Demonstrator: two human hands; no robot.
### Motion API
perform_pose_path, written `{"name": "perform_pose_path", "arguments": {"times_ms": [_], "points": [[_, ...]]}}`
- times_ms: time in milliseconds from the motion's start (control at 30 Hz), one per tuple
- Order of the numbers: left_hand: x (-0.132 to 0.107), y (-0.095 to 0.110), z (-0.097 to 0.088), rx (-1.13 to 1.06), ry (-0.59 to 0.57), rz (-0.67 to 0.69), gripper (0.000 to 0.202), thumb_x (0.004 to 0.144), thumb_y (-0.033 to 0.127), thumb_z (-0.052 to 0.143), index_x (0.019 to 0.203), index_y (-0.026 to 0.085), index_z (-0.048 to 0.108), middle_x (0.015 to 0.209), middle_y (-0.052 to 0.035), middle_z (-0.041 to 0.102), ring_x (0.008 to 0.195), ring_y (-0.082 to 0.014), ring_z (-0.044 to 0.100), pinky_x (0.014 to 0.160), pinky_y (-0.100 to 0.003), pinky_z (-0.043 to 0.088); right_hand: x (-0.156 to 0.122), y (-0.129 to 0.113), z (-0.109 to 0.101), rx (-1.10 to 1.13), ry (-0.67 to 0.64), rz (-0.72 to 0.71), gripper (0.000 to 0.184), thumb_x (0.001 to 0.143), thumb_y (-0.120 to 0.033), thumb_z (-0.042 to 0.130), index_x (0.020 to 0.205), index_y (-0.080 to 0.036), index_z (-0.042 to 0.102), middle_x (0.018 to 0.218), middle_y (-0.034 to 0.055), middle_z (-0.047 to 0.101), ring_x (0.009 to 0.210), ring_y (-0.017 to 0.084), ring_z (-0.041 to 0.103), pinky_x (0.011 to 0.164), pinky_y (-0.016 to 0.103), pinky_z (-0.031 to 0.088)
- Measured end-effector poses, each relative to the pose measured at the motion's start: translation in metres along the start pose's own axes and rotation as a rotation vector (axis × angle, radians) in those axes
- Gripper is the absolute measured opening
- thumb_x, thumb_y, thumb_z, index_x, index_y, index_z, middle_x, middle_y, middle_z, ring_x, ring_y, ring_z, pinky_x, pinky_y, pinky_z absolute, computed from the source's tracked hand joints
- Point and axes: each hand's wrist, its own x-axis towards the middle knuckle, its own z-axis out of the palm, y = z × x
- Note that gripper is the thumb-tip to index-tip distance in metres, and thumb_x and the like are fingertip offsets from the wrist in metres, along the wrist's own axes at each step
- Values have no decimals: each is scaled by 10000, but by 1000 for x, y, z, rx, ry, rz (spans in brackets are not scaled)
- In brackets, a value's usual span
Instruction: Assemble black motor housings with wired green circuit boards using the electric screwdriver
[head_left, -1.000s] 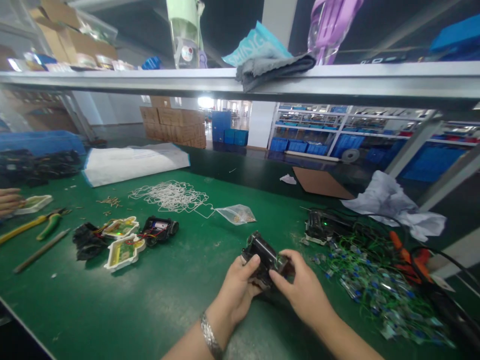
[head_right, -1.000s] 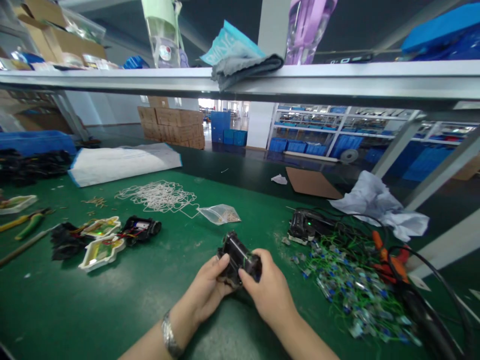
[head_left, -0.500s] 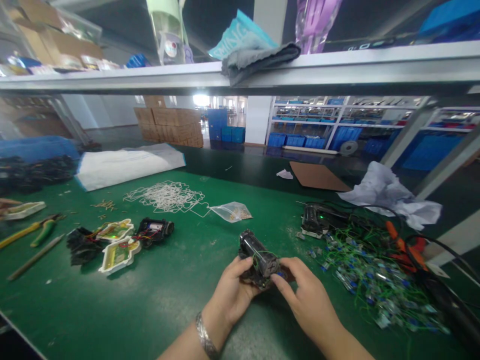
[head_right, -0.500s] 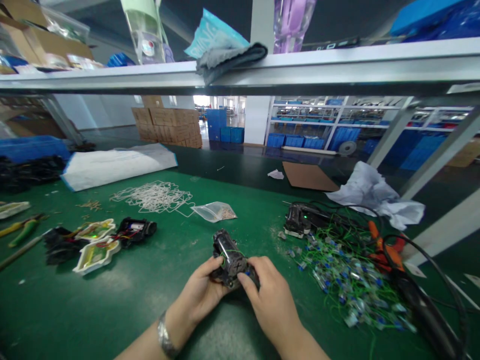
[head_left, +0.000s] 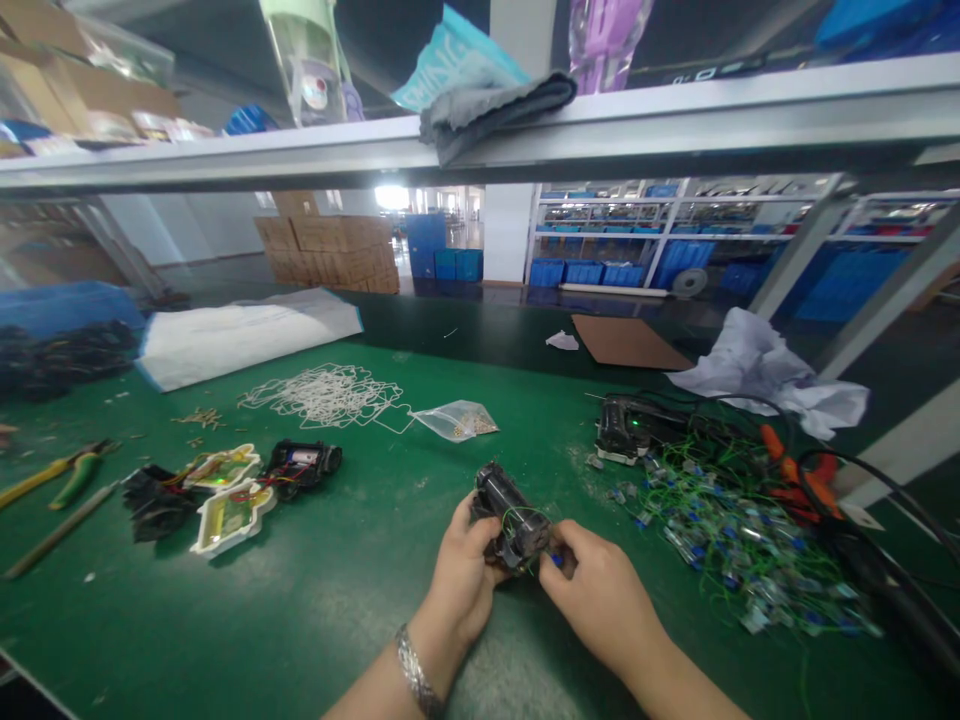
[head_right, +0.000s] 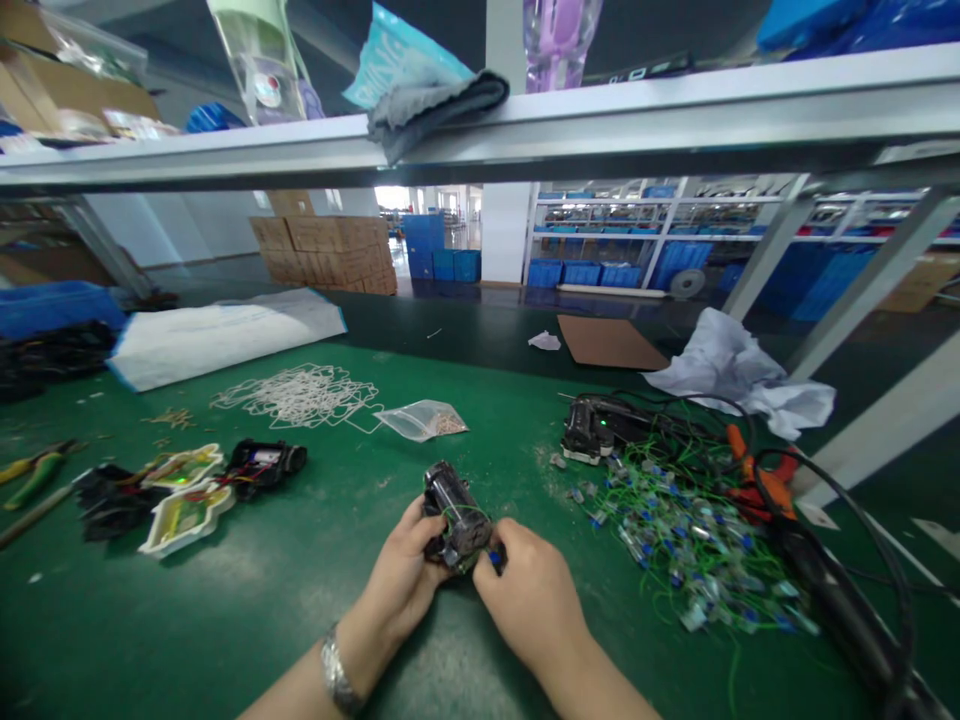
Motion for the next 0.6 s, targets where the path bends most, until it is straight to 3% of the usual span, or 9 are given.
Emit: {"name": "perform_pose_path", "arguments": {"times_ms": [233,433,500,600], "points": [[2,2,-2,9,51,-13,411,642,194,532,1049,209,474,781,-14,609,654,-153,582,583,-257,443,3,-2,0,324,-76,86,101,669,-241,438,588,-182,444,489,-37,405,481,123,404,474,217,277],[4,7,-4,0,28,-21,358,620,177,524,976,190,487,718,5,573,587,-127,537,513,-220,405,7,-2,3,614,-213,147,138,653,-323,416,610,-194,392,468,-25,468,450,126,431,457,212,309],[4,10,-3,4,34,-8,354,606,171,532,957,187,487,704,12,567,569,-119,528,509,-216,401,5,-2,5,553,-184,100,131,657,-304,419,597,-196,376,470,-27,455,451,125,430,449,210,302],[3,12,-2,10,49,4,345,604,172,543,944,190,486,717,11,574,594,-127,543,547,-237,426,0,-2,7,223,14,-137,120,698,-240,418,591,-186,411,538,-3,465,505,136,444,489,232,308]]}}
